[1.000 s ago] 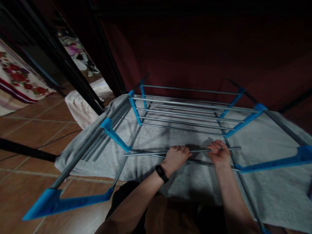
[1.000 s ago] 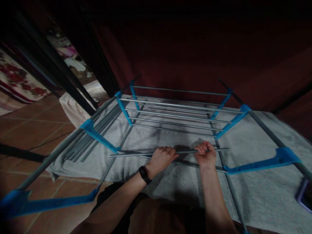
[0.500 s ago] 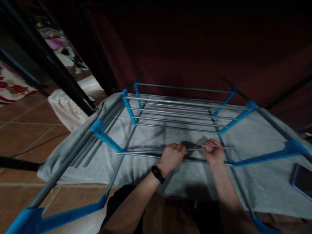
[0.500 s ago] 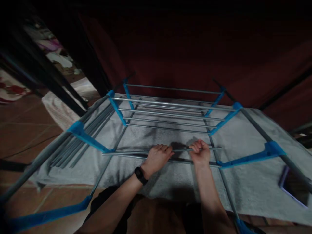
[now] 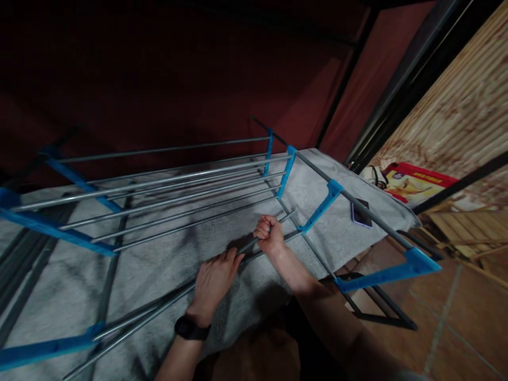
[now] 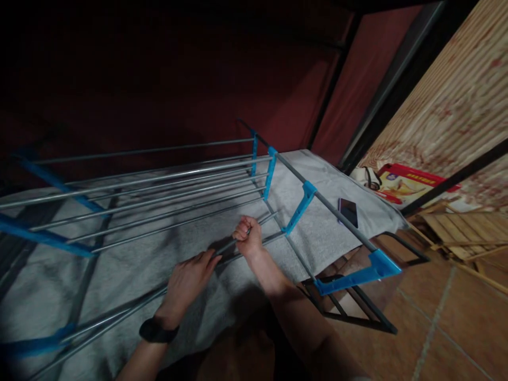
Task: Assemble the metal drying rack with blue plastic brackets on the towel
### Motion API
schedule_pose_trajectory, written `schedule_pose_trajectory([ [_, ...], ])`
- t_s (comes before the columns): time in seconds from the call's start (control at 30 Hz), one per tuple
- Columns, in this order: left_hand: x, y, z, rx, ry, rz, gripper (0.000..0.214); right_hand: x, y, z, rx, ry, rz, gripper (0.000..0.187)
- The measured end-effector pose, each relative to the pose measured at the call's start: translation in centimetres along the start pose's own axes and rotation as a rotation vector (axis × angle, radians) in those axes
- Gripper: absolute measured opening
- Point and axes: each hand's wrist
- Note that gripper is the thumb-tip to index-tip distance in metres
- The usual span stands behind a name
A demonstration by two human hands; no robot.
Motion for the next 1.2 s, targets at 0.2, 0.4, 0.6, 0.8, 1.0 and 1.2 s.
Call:
schedule_pose_trajectory([
  [0.2,-0.2,0.3,0.4,0.004,-0.026,-0.005,0.043,0.2,-0.3,-0.6,0.002,0.004,0.022,0.013],
  [0.4,-0.3,-0.5,0.6,0.02,-0.012,-0.058,0.041,1.0,0.1,-0.4,0.007,0.036,0.032,0.01],
  [0.6,0.6,0.1,0.7,0.029,-0.016,-0.056,0.039,2.5,0.5,-0.3,0.007,0.09,0.07,0.007],
  [0.8,1.3,1.5,0.1,0.024,-0.021,-0.092,0.037,3.4,0.3,0.0,-0.026,0.189,0.183,0.013],
  [1.0,1.3,1.9,-0.1,0.041,-0.024,-0.097,0.038,4.2,0.1,0.1,-0.011,0.186,0.233,0.013],
  [1.2,1.1,2.3,0.0,0.072,-0.03,-0.091,0.039,4.2,-0.2,0.1,0.001,0.208,0.226,0.017],
])
Point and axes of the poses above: each hand's wrist, its own x-axis away from the middle knuckle, its own z-axis out of the back of the hand, y = z × x, and after that the axes turned 7 degrees about -y, right-handed
